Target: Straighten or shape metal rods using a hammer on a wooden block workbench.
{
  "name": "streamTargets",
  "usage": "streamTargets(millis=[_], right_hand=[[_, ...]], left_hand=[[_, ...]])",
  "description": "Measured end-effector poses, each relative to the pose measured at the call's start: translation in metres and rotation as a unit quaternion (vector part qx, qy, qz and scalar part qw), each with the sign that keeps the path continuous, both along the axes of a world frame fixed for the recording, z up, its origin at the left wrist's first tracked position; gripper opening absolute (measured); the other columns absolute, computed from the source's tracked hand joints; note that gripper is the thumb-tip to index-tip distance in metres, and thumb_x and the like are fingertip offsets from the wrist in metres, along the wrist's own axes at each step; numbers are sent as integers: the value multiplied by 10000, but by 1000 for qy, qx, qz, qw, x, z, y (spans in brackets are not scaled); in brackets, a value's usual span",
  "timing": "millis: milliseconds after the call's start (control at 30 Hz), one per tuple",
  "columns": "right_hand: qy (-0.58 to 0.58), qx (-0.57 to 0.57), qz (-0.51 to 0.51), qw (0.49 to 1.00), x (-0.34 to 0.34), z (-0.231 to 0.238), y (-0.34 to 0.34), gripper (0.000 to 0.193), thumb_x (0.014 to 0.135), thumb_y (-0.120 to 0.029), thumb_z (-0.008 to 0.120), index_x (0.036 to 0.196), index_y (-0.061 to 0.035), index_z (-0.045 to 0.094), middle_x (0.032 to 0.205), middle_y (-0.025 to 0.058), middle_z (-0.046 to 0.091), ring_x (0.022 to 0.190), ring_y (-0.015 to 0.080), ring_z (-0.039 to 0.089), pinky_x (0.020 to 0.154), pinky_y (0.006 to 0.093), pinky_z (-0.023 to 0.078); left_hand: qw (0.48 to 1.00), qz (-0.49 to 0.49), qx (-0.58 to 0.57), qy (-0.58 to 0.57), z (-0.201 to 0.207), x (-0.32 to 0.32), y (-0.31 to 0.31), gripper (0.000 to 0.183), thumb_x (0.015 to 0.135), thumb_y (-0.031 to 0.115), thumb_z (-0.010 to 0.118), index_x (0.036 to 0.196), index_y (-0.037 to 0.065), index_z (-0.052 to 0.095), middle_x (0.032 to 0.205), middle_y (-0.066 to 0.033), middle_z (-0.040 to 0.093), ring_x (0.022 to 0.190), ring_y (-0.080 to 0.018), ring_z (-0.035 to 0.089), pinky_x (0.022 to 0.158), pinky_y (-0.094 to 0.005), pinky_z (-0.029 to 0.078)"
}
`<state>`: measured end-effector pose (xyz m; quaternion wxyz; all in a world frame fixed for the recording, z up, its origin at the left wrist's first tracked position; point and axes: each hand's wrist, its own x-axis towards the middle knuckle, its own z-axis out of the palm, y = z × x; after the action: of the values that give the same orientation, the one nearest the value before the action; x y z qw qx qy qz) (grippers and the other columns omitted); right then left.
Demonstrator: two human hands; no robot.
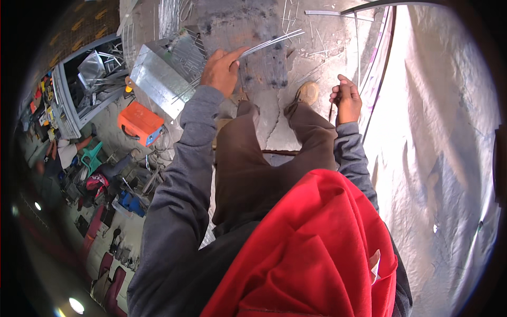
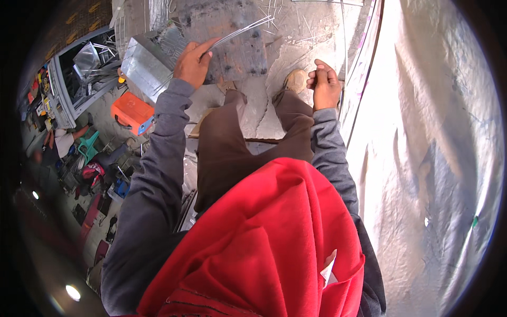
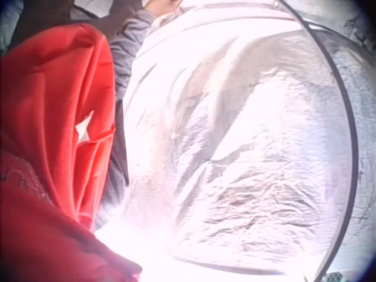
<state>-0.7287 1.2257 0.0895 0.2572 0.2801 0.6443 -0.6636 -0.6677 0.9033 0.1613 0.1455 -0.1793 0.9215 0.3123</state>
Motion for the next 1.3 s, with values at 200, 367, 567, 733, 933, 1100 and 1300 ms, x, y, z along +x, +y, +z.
streamTargets(millis=[200,367,567,733,933,1100,1300], right_hand=[[153,5,-231,961,-53,-100,-31,279,1017,-161,549,1225,5,632,757,26,589,620,112,548,564,271,496],[201,-15,-183,962,-80,-120,-41,283,1017,-167,568,1225,12,636,781,22,591,658,100,543,611,257,494],[403,91,49,909,-73,-77,-73,276,1026,-245,619,1176,-31,710,794,28,618,692,74,543,613,225,446],[387,91,154,905,-47,-75,-92,317,1036,-305,609,1163,-28,698,778,3,591,677,65,516,604,217,424],[350,48,177,919,-36,-79,-95,316,1032,-298,615,1162,-17,677,766,-13,573,666,52,502,590,209,409],[378,78,212,898,-44,-75,-111,322,1037,-298,608,1162,-10,678,812,2,605,711,74,536,638,231,443],[504,133,261,813,-65,-52,-185,289,1043,-239,585,1156,8,682,847,36,655,766,99,594,715,260,498]], left_hand=[[979,-43,-53,193,-120,-21,-18,451,931,40,625,1302,288,692,969,-75,599,932,-267,583,860,-396,488],[943,-47,-162,285,-161,-4,-17,439,911,32,650,1306,218,698,1028,-75,615,958,-246,570,860,-371,453],[942,-43,-121,309,-162,-12,-16,389,888,99,692,1270,171,675,1123,-43,605,1051,-268,565,967,-425,406],[949,7,-139,283,-152,17,-16,378,905,131,678,1278,120,618,1232,-97,579,1154,-302,541,1036,-443,369],[945,-13,-149,292,-173,29,-10,374,903,87,662,1271,101,599,1287,-115,565,1234,-324,512,1102,-492,323],[971,-19,-97,217,-157,16,-10,365,882,68,682,1237,91,601,1300,-105,551,1238,-315,501,1108,-498,317],[949,-6,-141,283,-160,15,11,250,911,135,620,1141,57,680,1330,-173,516,1282,-343,453,1108,-518,311]])
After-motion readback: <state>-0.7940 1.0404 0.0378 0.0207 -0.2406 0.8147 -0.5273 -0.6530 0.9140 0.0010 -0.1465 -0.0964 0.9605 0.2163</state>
